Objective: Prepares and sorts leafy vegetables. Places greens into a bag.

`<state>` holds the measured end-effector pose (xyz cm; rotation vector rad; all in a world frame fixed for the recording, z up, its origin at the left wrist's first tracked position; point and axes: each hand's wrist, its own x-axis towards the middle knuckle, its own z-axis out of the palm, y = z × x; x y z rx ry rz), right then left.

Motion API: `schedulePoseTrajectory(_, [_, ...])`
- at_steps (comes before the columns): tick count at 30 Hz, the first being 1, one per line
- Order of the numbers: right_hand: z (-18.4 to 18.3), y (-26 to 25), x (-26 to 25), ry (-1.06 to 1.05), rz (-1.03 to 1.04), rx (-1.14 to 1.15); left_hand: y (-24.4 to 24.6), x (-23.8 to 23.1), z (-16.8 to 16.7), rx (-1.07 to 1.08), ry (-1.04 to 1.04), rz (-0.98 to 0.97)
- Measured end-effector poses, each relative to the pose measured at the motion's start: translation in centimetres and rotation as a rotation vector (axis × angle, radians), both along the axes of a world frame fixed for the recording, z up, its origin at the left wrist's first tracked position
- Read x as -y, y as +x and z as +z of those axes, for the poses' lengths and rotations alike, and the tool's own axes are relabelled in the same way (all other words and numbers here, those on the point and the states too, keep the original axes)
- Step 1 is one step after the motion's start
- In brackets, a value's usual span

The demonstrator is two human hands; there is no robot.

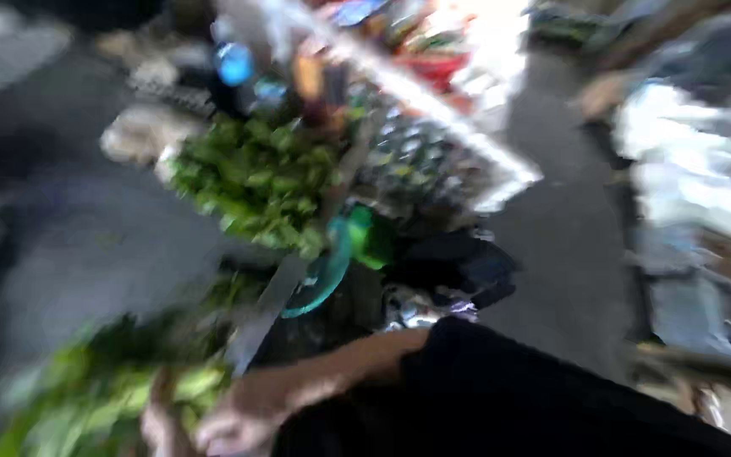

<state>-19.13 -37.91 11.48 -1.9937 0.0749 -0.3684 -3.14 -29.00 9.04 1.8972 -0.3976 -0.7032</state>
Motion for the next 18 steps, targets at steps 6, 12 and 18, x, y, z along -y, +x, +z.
schedulePoseTrajectory(6, [-4.7, -2.6, 5.8, 0.007, 0.017, -0.099, 2.8, 3.0, -0.4, -0.49, -0.379, 0.573])
schedulePoseTrajectory(12, [-0.1, 0.1, 1.7, -0.04, 0.298, 0.076, 3.2, 0.8, -3.8, -0.248, -0.404, 0.8])
schedulePoseTrajectory(18, [0.9, 1.5, 4.4, -0.386, 0.338, -0.008, 5.0, -3.0, -4.1, -0.28, -0.337, 0.846])
